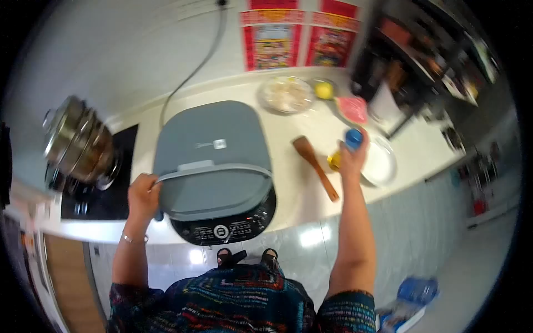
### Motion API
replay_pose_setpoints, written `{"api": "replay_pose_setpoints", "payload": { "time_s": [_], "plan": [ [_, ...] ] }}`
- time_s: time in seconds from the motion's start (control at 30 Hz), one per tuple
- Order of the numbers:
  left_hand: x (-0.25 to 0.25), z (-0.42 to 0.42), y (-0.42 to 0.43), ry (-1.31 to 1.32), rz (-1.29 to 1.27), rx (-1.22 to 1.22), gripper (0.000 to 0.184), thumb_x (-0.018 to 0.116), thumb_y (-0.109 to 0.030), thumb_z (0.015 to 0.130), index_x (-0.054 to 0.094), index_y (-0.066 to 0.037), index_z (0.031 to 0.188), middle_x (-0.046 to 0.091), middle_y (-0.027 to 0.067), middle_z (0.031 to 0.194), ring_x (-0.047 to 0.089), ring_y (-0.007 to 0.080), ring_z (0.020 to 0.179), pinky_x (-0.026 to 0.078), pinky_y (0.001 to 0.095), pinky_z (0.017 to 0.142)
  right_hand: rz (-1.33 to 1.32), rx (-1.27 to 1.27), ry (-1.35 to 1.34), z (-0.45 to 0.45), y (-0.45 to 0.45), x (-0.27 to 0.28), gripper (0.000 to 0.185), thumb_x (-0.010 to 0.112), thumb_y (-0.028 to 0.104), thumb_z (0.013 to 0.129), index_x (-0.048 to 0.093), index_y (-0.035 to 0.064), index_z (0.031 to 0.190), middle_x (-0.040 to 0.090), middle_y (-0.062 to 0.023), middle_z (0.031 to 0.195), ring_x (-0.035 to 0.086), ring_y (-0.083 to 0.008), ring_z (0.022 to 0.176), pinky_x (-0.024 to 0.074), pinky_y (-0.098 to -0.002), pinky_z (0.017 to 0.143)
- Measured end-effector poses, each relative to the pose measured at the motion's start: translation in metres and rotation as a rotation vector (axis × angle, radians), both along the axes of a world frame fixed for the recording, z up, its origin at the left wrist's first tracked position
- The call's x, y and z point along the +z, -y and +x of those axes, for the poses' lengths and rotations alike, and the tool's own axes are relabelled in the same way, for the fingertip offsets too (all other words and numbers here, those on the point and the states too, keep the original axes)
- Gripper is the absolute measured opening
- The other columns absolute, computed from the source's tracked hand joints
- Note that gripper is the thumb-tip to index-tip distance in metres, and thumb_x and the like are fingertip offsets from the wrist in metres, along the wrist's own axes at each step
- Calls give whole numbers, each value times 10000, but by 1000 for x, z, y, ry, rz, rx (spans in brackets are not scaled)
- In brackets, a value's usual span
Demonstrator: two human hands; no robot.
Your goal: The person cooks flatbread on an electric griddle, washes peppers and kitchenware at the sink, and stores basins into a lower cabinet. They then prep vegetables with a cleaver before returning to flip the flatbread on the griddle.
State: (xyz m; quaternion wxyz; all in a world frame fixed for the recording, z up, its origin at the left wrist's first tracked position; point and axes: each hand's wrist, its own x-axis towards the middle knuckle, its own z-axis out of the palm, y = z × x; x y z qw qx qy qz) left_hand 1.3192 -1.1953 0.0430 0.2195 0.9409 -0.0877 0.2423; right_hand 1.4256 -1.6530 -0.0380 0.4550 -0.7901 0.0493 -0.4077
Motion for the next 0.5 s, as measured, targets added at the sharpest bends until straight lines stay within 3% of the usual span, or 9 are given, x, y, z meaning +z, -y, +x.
{"api": "replay_pose_setpoints", "payload": {
  "time_s": [0.1,0.13,0.17,0.2,0.27,0.43,0.5],
  "plan": [
    [-15,-8,0,-15,44,31,105,600,-83,662,593,-64,765,566,103,711,546,284,710,446,370,622,99,-23,-132,20,12,-20,645,634,26,644,351,81,1222,473,-87,1087,475,-203,978,358,-298,879],
    [-14,-11,1,-103,32,72,114,583,-115,675,596,-73,780,570,100,727,546,281,727,446,381,636,-6,-59,-84,41,35,-49,651,622,11,653,340,88,1234,471,-84,1106,474,-197,990,360,-297,886],
    [-19,-12,-1,-133,59,87,127,571,-147,686,596,-76,788,573,98,745,546,279,746,446,384,657,174,98,-53,49,48,-64,641,623,8,661,346,92,1233,473,-84,1122,480,-191,993,376,-294,873],
    [-25,-13,-2,-141,35,85,133,568,-160,691,593,-80,794,577,89,761,545,271,773,446,378,674,69,66,-33,42,37,-51,622,624,0,666,363,92,1223,476,-87,1122,489,-190,982,389,-287,858],
    [-31,-20,5,-76,31,115,118,565,-148,682,597,-97,784,564,74,746,538,260,758,447,358,660,206,125,-18,33,29,-47,576,609,5,708,370,78,1227,475,-84,1109,483,-184,965,389,-284,852],
    [-38,-23,5,-86,-25,104,173,599,-177,679,576,-98,832,548,57,768,522,239,828,437,341,714,-78,24,98,36,42,-53,620,670,100,701,353,44,1231,451,-134,1143,470,-235,1003,369,-336,872],
    [-25,-31,-2,-166,-106,76,232,615,-216,698,565,-94,889,541,70,831,514,251,850,430,345,737,56,12,-32,23,31,-38,657,676,111,701,324,39,1251,445,-143,1160,467,-246,1015,368,-355,878]
  ]
}}
